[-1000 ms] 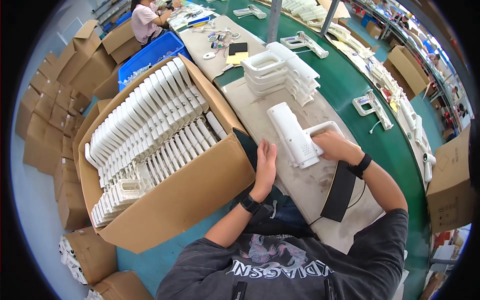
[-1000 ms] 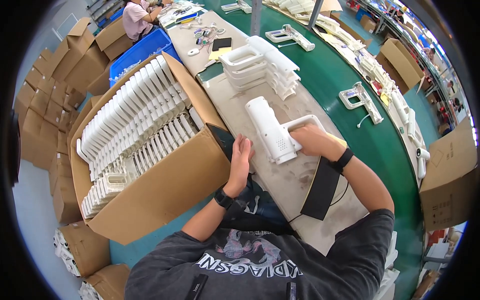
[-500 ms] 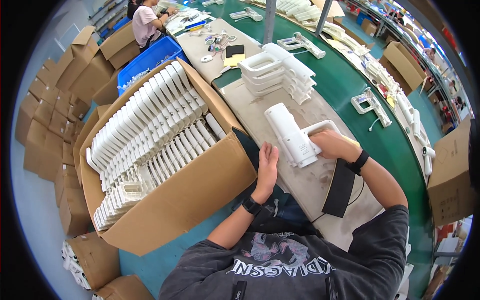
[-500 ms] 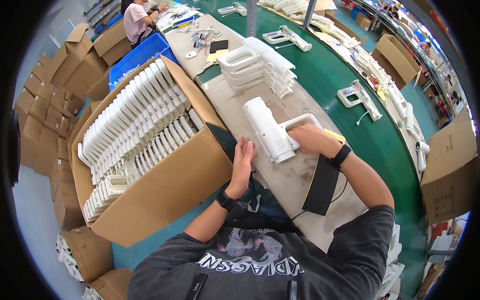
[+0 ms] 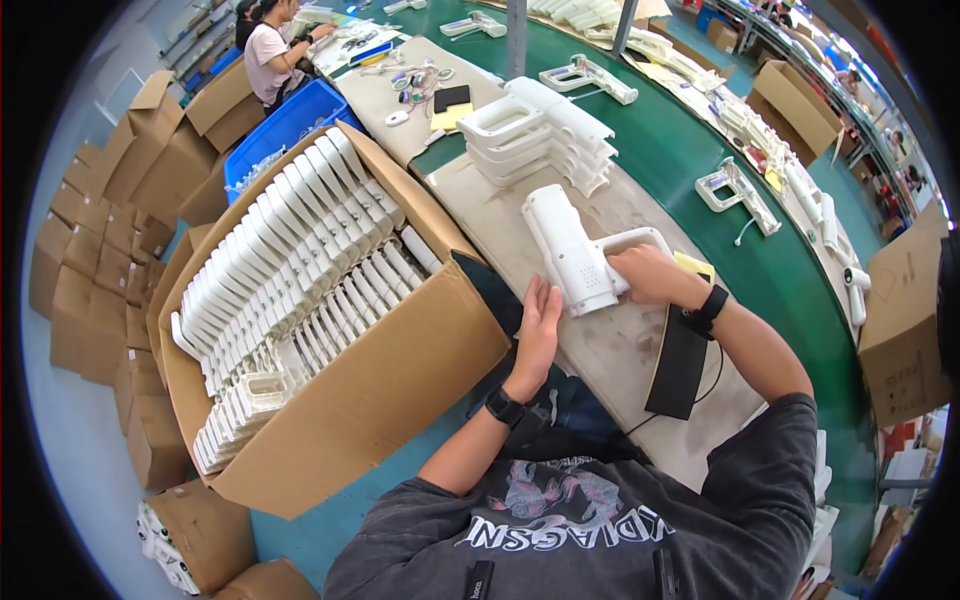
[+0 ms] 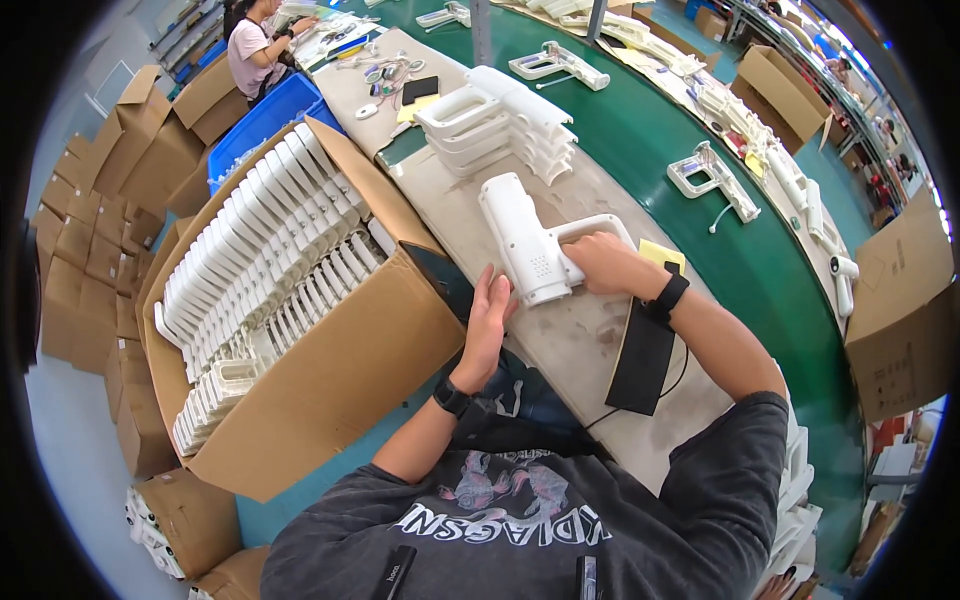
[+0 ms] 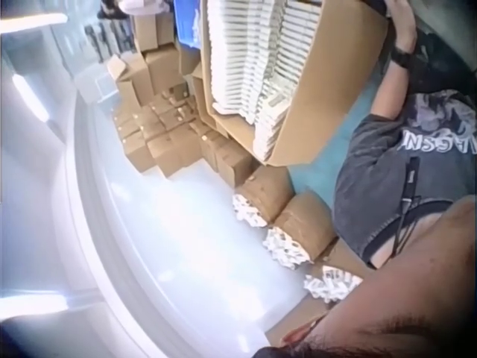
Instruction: The person applies small black pads to the internal components of white plastic sprayers, fits the two halves of the sprayer housings together, and stacks the assembled units on the workbench.
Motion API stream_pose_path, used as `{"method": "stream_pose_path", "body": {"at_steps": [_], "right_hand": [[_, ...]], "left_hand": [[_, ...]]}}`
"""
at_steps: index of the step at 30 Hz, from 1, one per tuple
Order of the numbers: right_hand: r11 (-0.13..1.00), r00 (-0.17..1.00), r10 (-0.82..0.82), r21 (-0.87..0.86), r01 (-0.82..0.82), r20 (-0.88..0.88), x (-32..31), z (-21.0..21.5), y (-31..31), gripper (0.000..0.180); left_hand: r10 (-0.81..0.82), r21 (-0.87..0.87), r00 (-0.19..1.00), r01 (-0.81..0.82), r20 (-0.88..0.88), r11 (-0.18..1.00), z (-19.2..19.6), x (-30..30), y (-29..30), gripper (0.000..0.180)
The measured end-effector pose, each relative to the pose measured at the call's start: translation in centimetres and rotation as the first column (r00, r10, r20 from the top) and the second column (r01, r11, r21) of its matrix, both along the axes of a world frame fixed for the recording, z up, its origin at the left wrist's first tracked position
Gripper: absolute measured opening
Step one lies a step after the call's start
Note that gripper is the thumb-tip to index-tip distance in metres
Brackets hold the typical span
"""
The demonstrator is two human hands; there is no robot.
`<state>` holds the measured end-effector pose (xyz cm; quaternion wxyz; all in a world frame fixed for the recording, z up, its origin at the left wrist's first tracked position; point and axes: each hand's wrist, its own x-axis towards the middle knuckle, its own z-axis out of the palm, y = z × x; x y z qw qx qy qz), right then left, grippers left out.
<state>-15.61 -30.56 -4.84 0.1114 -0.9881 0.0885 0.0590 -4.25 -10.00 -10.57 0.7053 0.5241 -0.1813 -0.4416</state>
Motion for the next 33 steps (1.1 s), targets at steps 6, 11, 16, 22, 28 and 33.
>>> {"method": "stream_pose_path", "body": {"at_steps": [6,11,16,22,28,33], "right_hand": [[0.998,0.997,-0.067,0.013,0.067,-0.05,1.7,-0.5,2.8,0.02],[0.993,0.993,-0.112,0.025,0.113,-0.047,2.0,-0.6,5.4,0.02],[0.993,0.994,-0.103,0.05,0.105,-0.037,1.8,-1.4,5.0,0.023],[0.999,0.99,-0.019,0.046,0.026,-0.138,1.3,-0.3,4.5,0.022],[0.995,0.996,-0.084,0.044,0.085,-0.023,0.8,-1.0,5.3,0.023],[0.994,0.994,-0.101,0.039,0.102,-0.031,0.3,-0.9,6.0,0.027]], "left_hand": [[0.04,-0.101,0.995,-0.031,0.087,0.994,-2.0,0.3,-0.1,0.072],[0.083,-0.088,0.988,-0.072,0.134,0.994,0.0,0.6,1.0,0.06],[0.09,-0.08,0.989,-0.081,0.113,0.993,-0.9,0.9,1.2,0.057],[0.09,-0.083,0.989,-0.081,0.117,0.993,-1.3,0.1,1.8,0.066],[0.065,0.082,0.919,-0.104,0.39,0.991,-2.9,-0.4,2.1,0.07],[0.015,0.116,0.925,-0.063,0.379,0.991,-2.6,0.7,2.1,0.069]]}}
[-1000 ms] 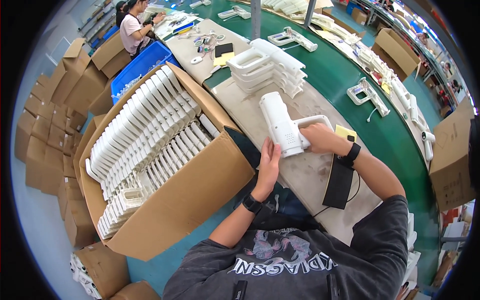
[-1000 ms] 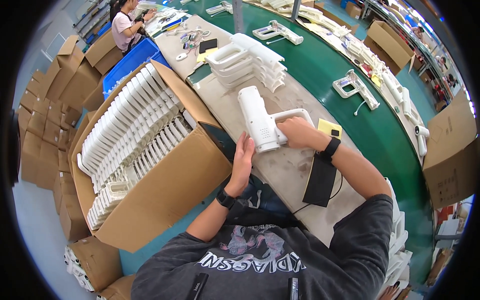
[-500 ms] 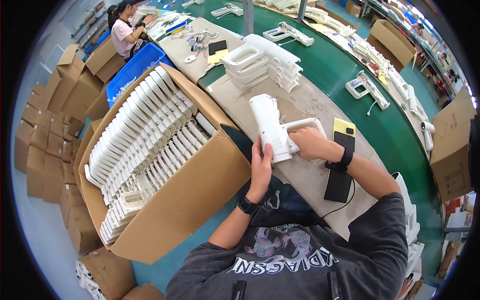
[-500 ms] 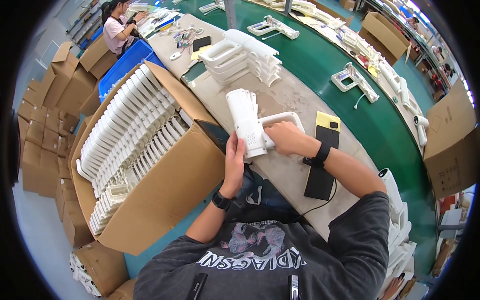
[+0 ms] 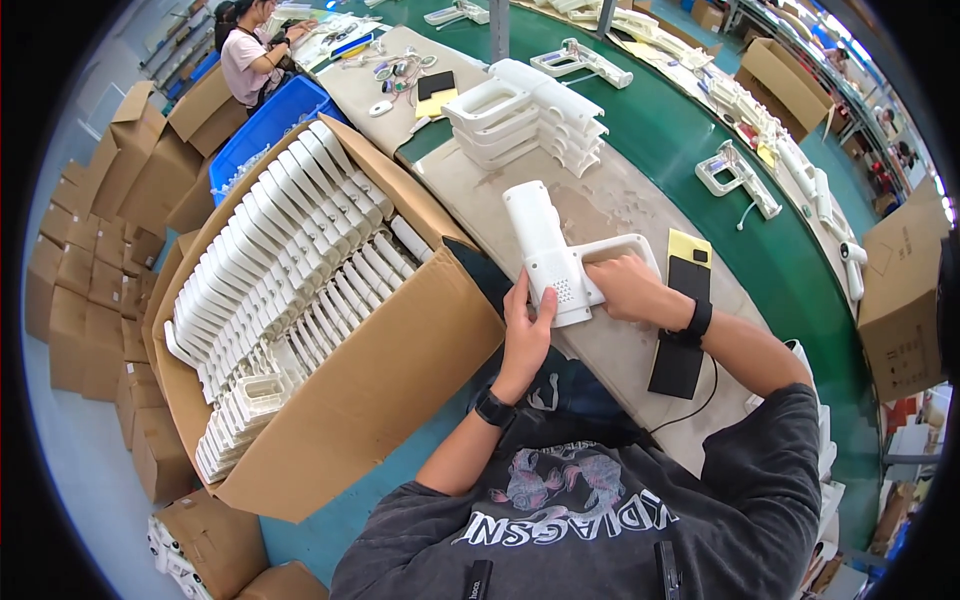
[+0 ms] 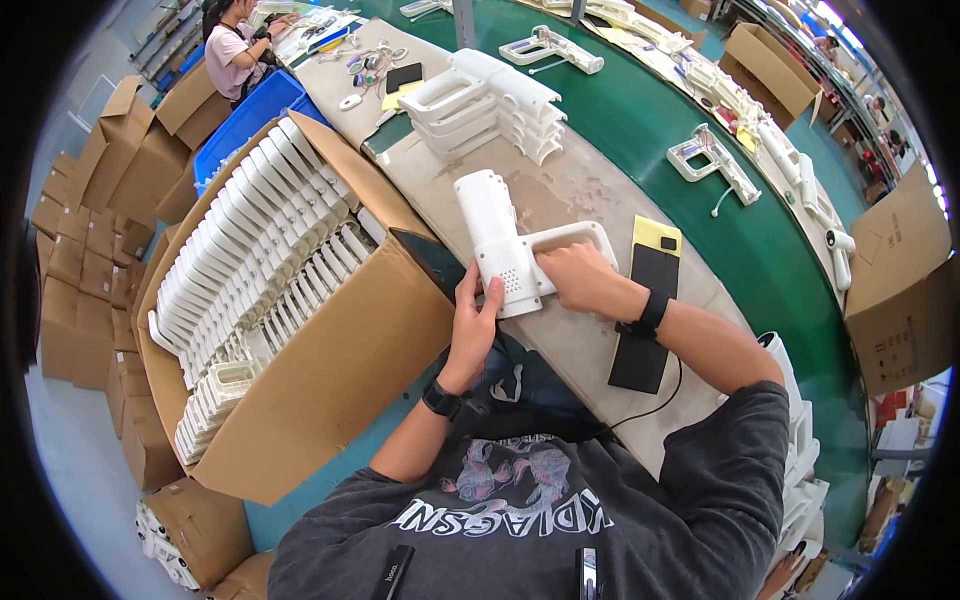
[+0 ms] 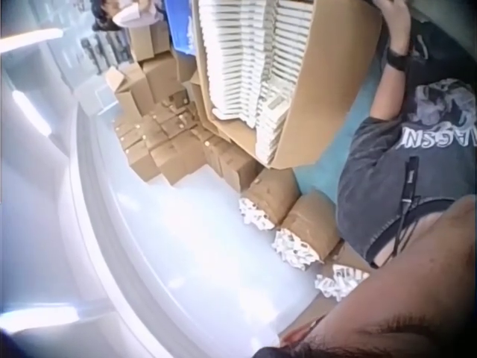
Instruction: The person applies small black pads to the internal components of white plastic sprayers, fits the two halves of the sprayer housings together, and stacks the assembled units on the workbench.
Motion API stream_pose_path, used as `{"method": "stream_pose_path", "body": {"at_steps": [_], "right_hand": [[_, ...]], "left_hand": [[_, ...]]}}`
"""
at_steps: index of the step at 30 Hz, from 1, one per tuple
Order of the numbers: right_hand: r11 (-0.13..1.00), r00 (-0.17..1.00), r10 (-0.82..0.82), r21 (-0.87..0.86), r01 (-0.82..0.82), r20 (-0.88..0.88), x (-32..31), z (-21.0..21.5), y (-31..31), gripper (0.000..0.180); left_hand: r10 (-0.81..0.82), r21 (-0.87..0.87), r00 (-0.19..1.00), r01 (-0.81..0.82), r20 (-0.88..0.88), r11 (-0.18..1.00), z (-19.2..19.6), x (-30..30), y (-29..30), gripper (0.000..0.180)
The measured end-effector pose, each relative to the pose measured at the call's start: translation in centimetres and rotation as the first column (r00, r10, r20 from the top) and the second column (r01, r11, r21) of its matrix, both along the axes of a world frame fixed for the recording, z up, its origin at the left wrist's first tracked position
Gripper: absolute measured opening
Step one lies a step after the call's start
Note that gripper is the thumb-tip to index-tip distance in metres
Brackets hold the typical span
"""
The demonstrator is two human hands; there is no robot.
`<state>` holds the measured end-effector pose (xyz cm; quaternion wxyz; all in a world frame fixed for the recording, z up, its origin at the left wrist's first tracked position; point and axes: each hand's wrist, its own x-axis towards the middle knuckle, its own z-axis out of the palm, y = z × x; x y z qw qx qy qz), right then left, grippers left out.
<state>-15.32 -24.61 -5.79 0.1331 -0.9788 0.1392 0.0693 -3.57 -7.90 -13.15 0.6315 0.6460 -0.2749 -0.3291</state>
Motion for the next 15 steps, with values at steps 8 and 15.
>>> {"method": "stream_pose_path", "body": {"at_steps": [8,15], "right_hand": [[1.0,0.999,0.03,-0.007,-0.03,0.044,-2.3,-0.3,0.4,0.03],[0.996,0.972,0.019,0.076,-0.037,0.234,-2.6,0.4,0.7,0.032]], "left_hand": [[-0.022,-0.068,0.968,0.005,-0.251,0.998,0.7,0.9,1.1,0.073],[-0.103,-0.227,0.918,0.014,-0.383,0.974,1.7,1.9,1.1,0.065]]}}
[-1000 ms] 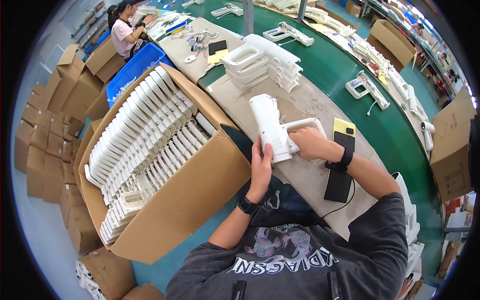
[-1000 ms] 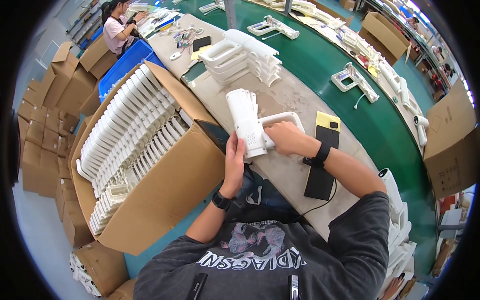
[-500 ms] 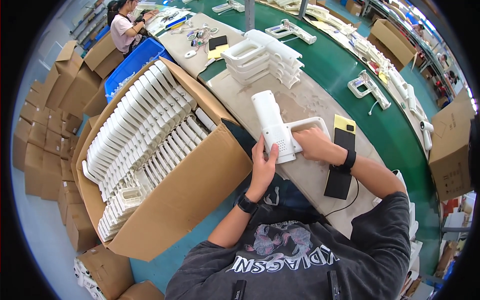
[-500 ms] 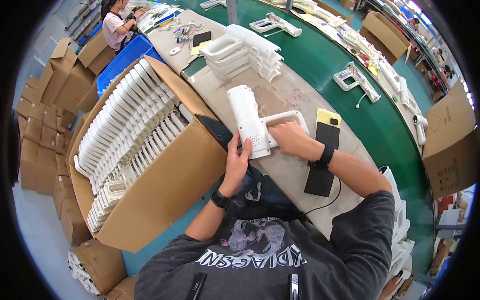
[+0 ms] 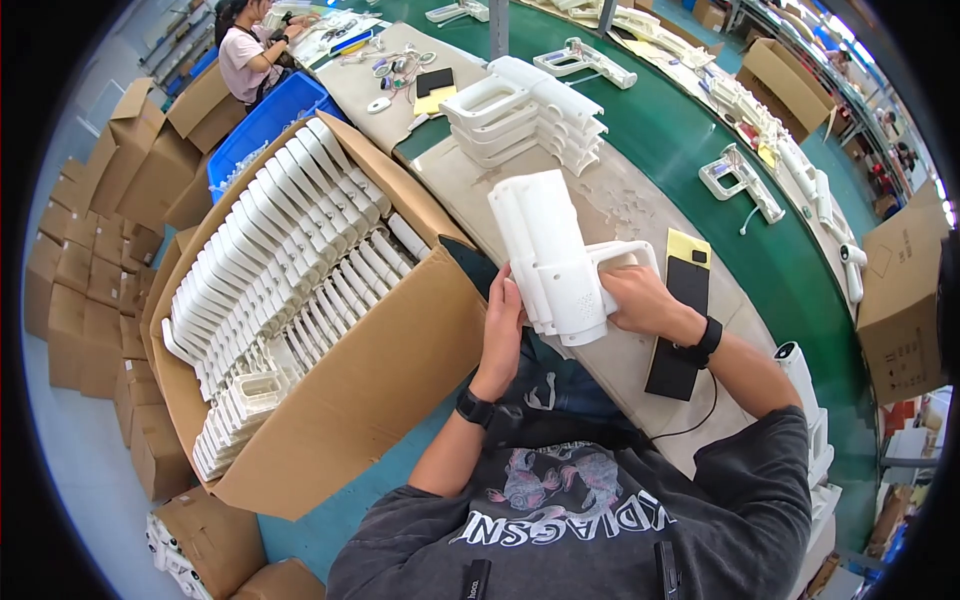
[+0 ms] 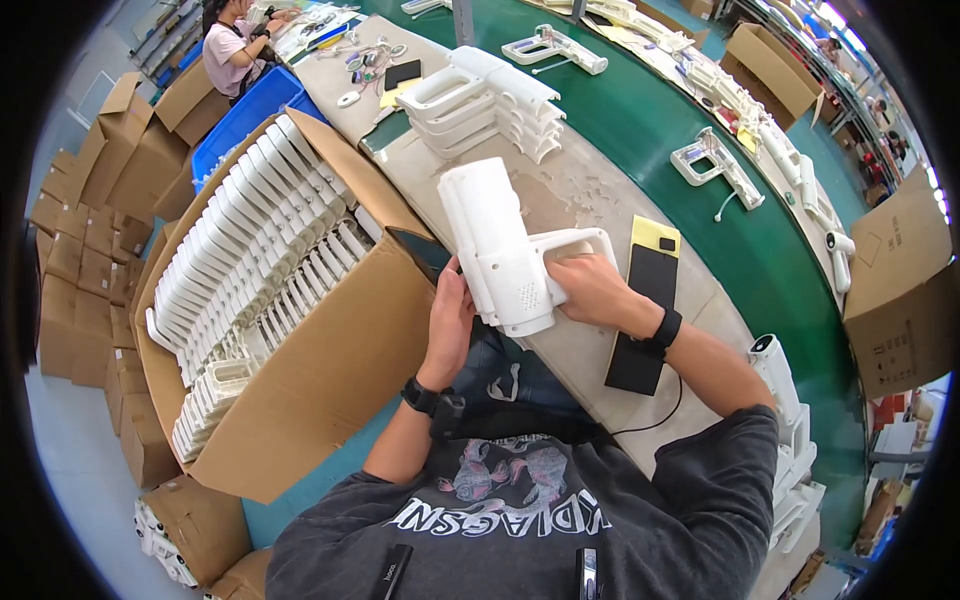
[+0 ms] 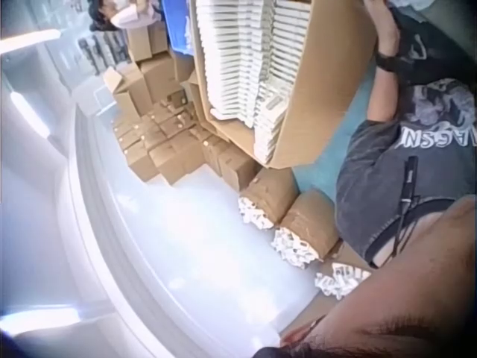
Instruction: The person applies small black pads to the internal components of white plastic sprayers, fits the two halves of the sprayer housings together, and stacks the assembled units on the workbench.
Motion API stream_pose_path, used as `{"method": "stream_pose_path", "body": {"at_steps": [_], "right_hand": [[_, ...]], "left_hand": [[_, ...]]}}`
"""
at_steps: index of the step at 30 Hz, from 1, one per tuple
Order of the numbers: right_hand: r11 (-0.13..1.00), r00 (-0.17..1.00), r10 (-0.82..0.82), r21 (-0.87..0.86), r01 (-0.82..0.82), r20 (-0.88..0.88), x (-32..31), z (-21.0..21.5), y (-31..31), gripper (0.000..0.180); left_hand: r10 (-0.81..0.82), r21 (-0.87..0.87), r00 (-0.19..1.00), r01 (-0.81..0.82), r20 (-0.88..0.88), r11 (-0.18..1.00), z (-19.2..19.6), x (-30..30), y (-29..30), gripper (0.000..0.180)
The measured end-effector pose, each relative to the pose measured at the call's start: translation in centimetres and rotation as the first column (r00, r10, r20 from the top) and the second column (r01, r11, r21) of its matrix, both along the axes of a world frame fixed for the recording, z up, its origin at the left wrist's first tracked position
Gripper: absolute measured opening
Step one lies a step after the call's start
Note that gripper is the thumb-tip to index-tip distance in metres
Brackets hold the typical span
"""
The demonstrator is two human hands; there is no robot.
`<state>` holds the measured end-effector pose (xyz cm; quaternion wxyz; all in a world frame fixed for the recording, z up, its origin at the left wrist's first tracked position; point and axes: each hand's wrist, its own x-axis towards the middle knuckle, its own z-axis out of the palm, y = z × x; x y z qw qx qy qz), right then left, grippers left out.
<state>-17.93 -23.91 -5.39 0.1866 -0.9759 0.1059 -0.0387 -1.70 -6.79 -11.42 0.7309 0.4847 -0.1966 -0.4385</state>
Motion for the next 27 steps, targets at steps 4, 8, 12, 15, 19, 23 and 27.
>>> {"method": "stream_pose_path", "body": {"at_steps": [4,8,12,15,19,23,27], "right_hand": [[0.984,0.964,-0.123,0.158,0.087,0.234,1.0,0.2,0.9,0.039],[0.97,0.941,-0.188,0.207,0.132,0.283,1.8,1.2,1.1,0.042],[0.994,0.994,-0.085,0.072,0.08,0.064,1.6,1.4,-1.6,0.032],[0.998,0.993,0.012,-0.066,-0.02,-0.113,2.8,2.2,-4.1,0.026],[0.97,0.969,0.118,-0.182,-0.159,-0.219,4.8,1.9,-8.3,0.027],[0.983,0.972,0.12,-0.115,-0.146,-0.204,6.1,1.3,-11.6,0.028],[0.984,0.973,0.12,-0.107,-0.143,-0.195,7.3,1.0,-12.8,0.03]], "left_hand": [[-0.031,-0.048,0.997,0.028,-0.066,0.998,0.3,0.3,-0.2,0.063],[-0.057,0.007,0.997,0.058,-0.058,0.998,-0.2,0.8,0.1,0.052],[-0.005,0.014,1.0,0.006,-0.03,1.0,0.1,0.8,-0.3,0.055],[0.067,0.085,0.992,-0.077,0.111,0.993,0.4,0.9,-1.4,0.063],[0.129,0.059,0.93,-0.159,0.345,0.986,-1.1,1.4,-4.6,0.074],[0.142,-0.058,0.861,-0.13,0.488,0.99,-0.8,2.6,-9.3,0.082],[0.179,-0.081,0.838,-0.16,0.516,0.984,-1.3,3.0,-13.5,0.085]]}}
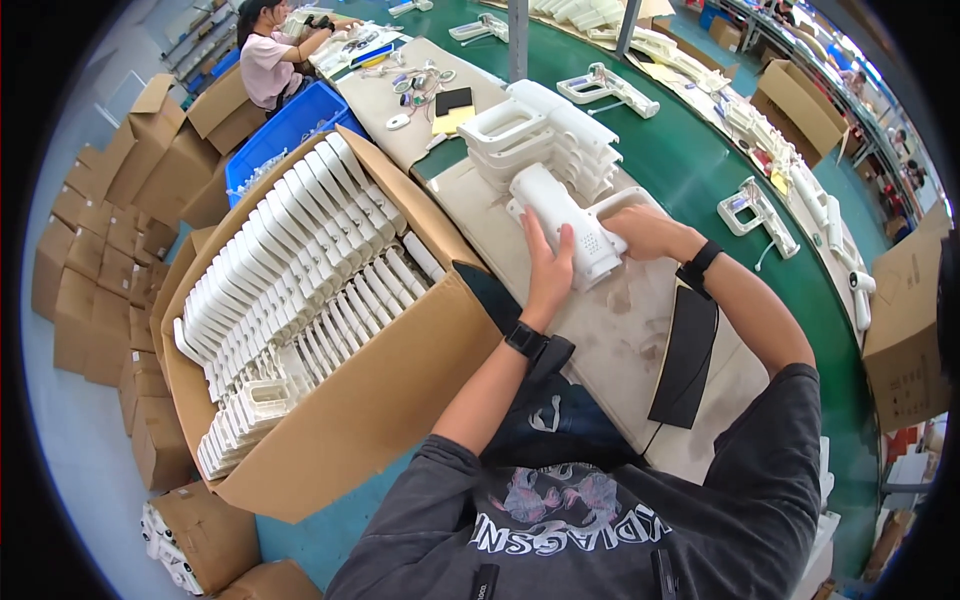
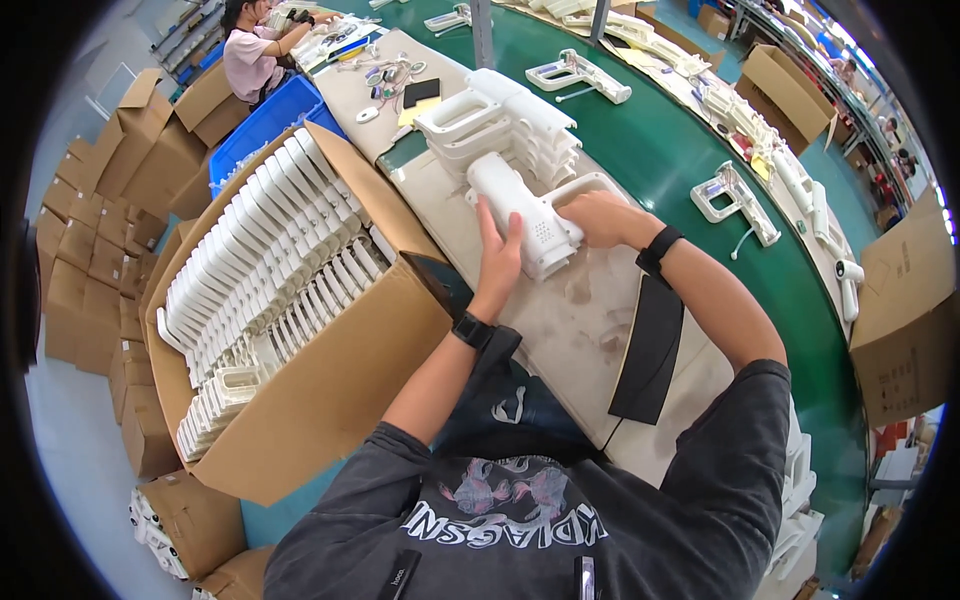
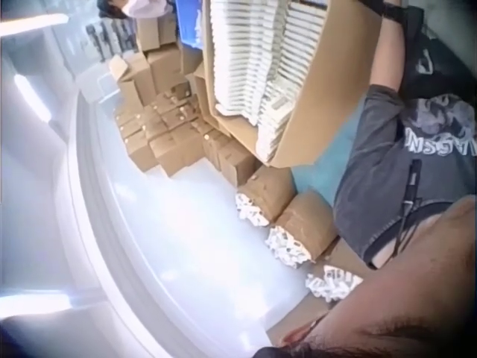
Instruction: The person applies small black pads to the internal components of white plastic sprayers, fits the two halves of the sprayer housings together, and stacks the assembled units on the workbench.
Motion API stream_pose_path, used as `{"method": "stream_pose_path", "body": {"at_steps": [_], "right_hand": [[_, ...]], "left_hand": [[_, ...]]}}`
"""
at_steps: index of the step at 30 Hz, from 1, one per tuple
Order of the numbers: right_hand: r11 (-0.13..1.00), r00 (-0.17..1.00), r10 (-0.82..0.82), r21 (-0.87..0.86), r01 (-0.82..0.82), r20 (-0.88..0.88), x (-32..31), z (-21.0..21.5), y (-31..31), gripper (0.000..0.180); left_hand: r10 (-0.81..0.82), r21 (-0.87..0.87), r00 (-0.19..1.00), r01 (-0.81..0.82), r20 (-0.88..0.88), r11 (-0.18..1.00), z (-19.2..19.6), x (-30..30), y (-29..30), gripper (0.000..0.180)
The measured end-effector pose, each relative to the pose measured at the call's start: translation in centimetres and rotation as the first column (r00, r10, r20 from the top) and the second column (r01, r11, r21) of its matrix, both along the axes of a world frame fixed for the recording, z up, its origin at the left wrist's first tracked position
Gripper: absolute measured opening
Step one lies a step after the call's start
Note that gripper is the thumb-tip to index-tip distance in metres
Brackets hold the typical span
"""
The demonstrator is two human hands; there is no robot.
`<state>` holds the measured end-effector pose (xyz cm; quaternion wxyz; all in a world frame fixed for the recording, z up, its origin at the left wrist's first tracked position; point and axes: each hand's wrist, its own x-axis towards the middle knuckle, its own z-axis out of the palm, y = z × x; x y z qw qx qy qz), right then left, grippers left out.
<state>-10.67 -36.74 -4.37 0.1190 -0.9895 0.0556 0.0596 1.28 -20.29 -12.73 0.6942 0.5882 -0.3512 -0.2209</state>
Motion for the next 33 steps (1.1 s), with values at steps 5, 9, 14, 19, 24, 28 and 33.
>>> {"method": "stream_pose_path", "body": {"at_steps": [5,9,14,19,24,28,33], "right_hand": [[1.0,1.0,-0.016,-0.024,0.015,-0.025,0.2,0.1,-0.9,0.03],[1.0,1.0,-0.019,-0.02,0.019,-0.007,0.1,-0.2,-2.4,0.031],[0.998,0.999,-0.015,-0.057,0.012,-0.043,0.8,-0.6,-3.6,0.033],[0.993,0.993,0.096,-0.08,-0.091,0.07,1.6,-0.6,-4.3,0.04],[0.988,0.988,0.149,0.051,-0.146,-0.047,2.7,-1.5,-4.9,0.059],[0.968,0.993,0.116,0.222,-0.117,0.017,2.2,0.1,-2.6,0.048],[0.994,0.982,0.102,0.044,-0.096,-0.16,1.9,4.4,0.1,0.062]], "left_hand": [[0.063,0.062,0.996,-0.066,0.057,0.996,0.0,-0.7,-2.7,0.085],[0.081,0.042,0.995,-0.084,0.064,0.996,0.3,-0.8,-4.2,0.083],[0.115,-0.008,0.99,-0.115,0.085,0.993,-0.5,-0.5,-5.4,0.084],[0.233,-0.124,0.955,-0.212,0.184,0.969,-1.7,-0.3,-5.6,0.084],[0.132,-0.036,0.938,-0.127,0.322,0.991,1.4,-2.6,2.8,0.074],[-0.564,0.322,0.787,0.482,0.248,0.815,14.2,1.2,20.4,0.036],[0.092,0.308,0.783,-0.346,0.615,0.886,20.7,11.6,35.2,0.033]]}}
